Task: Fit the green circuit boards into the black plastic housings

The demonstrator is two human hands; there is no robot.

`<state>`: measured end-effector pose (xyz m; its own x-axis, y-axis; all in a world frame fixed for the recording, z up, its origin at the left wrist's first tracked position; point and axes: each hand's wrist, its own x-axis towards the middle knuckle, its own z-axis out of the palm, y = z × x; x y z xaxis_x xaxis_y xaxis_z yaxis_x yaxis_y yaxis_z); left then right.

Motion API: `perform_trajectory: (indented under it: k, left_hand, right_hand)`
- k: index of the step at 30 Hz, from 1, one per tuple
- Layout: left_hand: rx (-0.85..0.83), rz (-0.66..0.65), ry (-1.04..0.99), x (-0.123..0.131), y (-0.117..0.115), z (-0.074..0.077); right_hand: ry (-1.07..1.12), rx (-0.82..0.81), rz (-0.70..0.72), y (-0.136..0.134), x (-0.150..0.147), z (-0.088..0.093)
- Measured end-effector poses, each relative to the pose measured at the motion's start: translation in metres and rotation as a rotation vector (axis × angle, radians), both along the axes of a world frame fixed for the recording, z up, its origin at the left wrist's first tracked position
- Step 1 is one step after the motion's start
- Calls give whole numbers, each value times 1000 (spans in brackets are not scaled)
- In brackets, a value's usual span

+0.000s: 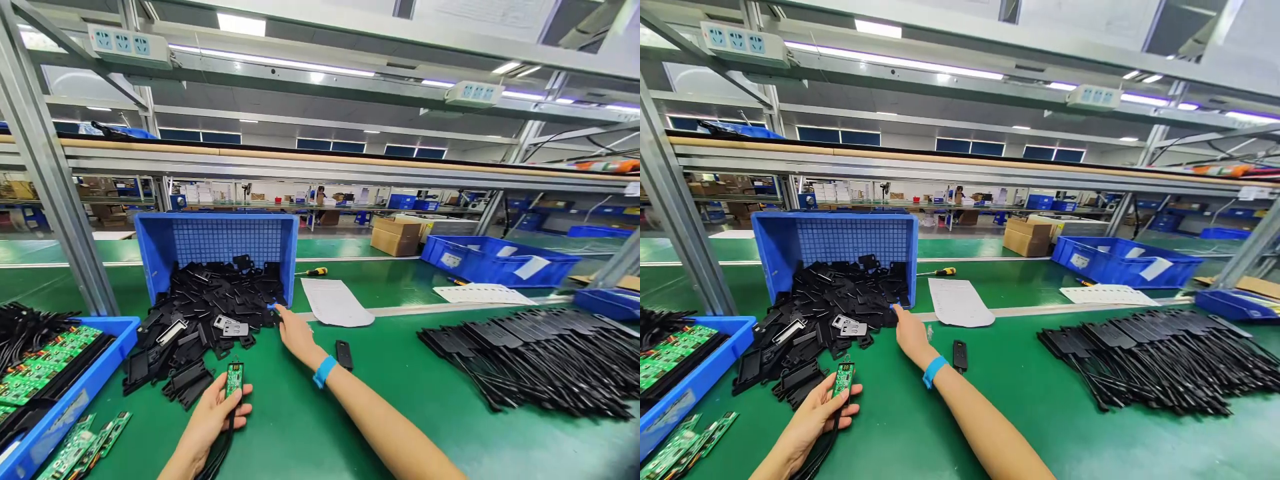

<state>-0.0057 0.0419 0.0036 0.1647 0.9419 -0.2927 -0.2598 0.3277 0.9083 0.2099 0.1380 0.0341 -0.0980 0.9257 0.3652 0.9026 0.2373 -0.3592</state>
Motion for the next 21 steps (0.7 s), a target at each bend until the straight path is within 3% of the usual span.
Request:
perform_trajectory:
  k: [2,5,7,12,21]
  left_hand:
    - [3,-24,3,2,-2,0]
    - [0,-63,-16,4,-4,0]
    - [7,-95,-30,4,-5,1]
    - [62,-230,-11,6,-8,6]
    - [97,-342,-31,6,-16,19]
  right_hand:
    - [240,-24,61,-22,-11,-3]
    - [854,-164,239,-57,-29,-11]
    - [1105,-213,296,-77,-38,-16]
    - [1188,-257,289,-103,-46,-21]
    - [1216,-352,333,-105,-49,-32]
